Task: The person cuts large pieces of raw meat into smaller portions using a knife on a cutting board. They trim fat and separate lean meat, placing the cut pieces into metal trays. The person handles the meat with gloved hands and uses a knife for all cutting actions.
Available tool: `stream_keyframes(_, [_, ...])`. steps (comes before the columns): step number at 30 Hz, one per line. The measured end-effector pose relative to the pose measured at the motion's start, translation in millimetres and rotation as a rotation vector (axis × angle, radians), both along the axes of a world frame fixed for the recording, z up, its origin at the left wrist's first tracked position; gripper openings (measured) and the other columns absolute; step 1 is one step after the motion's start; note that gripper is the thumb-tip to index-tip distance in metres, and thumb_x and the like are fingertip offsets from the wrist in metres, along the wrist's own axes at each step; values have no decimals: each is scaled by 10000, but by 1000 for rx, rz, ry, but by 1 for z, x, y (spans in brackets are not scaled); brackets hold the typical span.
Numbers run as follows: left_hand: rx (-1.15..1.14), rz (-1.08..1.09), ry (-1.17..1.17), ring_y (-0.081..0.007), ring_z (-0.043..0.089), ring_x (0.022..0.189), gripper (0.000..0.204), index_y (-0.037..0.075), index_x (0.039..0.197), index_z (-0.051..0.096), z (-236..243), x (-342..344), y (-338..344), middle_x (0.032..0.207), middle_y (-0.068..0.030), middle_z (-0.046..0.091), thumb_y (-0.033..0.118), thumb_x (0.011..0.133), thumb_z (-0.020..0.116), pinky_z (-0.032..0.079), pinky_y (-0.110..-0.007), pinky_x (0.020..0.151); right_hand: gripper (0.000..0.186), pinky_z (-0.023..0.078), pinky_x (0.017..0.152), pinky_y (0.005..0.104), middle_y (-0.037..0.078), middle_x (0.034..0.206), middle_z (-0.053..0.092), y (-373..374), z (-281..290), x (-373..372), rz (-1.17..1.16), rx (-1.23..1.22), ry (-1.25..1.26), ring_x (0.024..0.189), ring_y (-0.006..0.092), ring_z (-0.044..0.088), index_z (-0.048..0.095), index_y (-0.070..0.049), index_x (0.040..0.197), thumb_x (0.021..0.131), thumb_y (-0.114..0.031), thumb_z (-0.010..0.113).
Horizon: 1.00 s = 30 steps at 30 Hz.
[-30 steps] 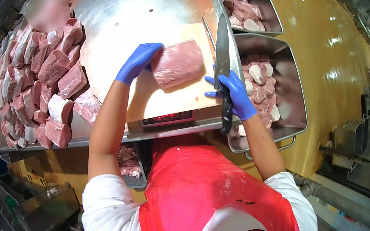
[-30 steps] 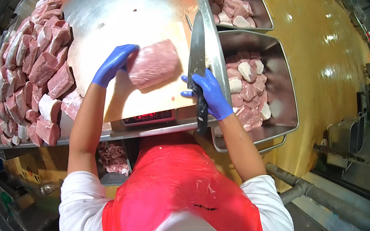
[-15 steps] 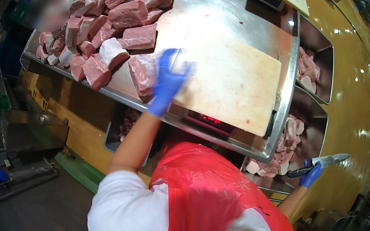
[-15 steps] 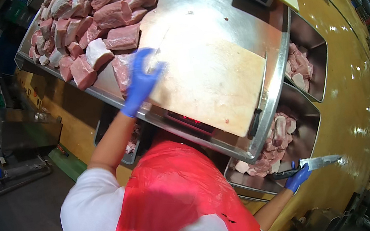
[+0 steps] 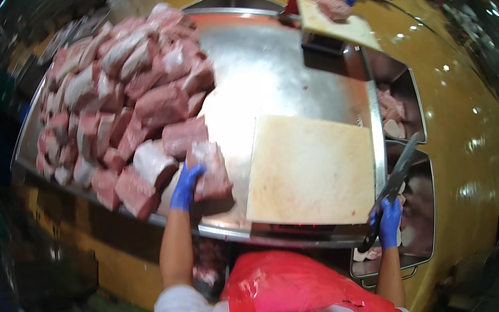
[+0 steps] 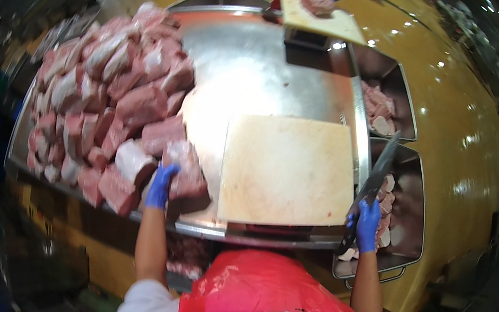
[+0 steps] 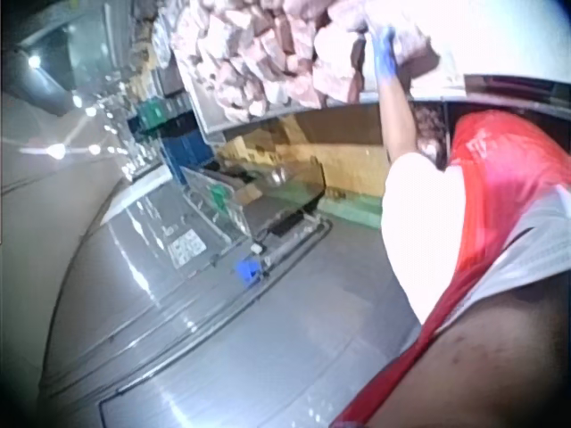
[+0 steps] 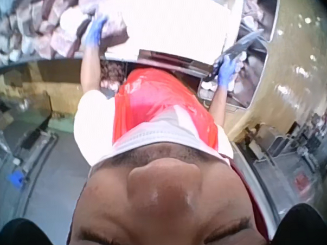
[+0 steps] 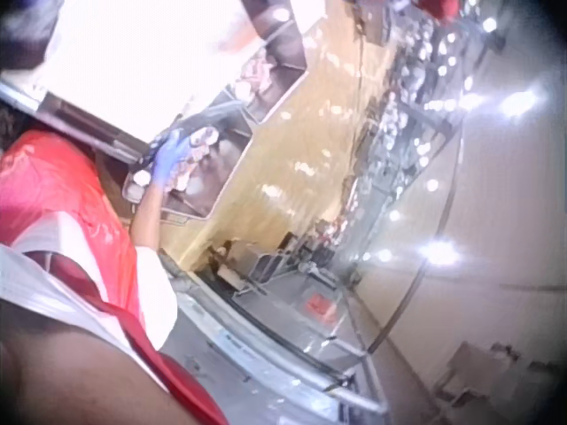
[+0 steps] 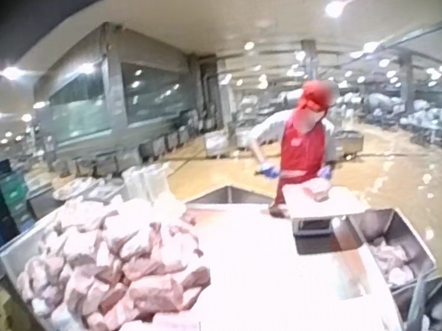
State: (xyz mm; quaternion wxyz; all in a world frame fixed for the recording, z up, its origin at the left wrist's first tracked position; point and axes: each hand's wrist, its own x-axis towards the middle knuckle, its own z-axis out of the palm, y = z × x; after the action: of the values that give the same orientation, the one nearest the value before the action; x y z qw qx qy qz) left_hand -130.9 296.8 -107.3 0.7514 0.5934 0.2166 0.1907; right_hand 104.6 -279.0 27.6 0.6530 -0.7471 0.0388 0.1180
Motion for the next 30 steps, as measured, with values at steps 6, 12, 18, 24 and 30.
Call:
stream_keyframes(6, [258,-744,-109,-251,500,1348,1004,3,1536,360,180,155,-131,1483,-141,503,323,709,831,393,-375,1144,93,428,368,247,15,688,545,-48,-6,-28,-161,-59,25,473,114,556,494,-113,1085,1014,-150,541])
stream_keyframes(12, [1044,-1243,250,-396,644,1140,771,243,1417,583,209,260,-245,1222,-197,684,350,684,796,501,-440,1001,131,450,395,250,41,705,593,-40,1,-11,-55,26,-61,478,122,568,515,-82,1103,1013,-166,562])
stream_keyframes(18, [1381,-469,-223,-410,400,1411,455,216,1220,720,171,218,-321,1456,-194,511,144,771,709,250,-619,1170,214,594,616,303,70,920,633,-52,5,-17,32,172,-18,732,151,667,552,-8,1192,997,-89,583])
stream_keyframes(24, [64,-30,-66,-268,410,1412,548,-20,1517,354,117,228,-347,1526,-170,424,234,1060,517,332,-385,1170,477,425,1074,403,243,1279,583,34,-27,40,296,35,-240,1275,310,536,511,109,1314,1001,-234,624])
stream_keyframes(30, [941,-333,231,-445,326,1464,649,11,1538,363,140,253,-313,1567,-277,359,350,1018,556,265,-458,1211,365,615,750,364,123,1180,604,27,-27,25,478,459,158,942,218,656,461,26,1341,1025,-129,558])
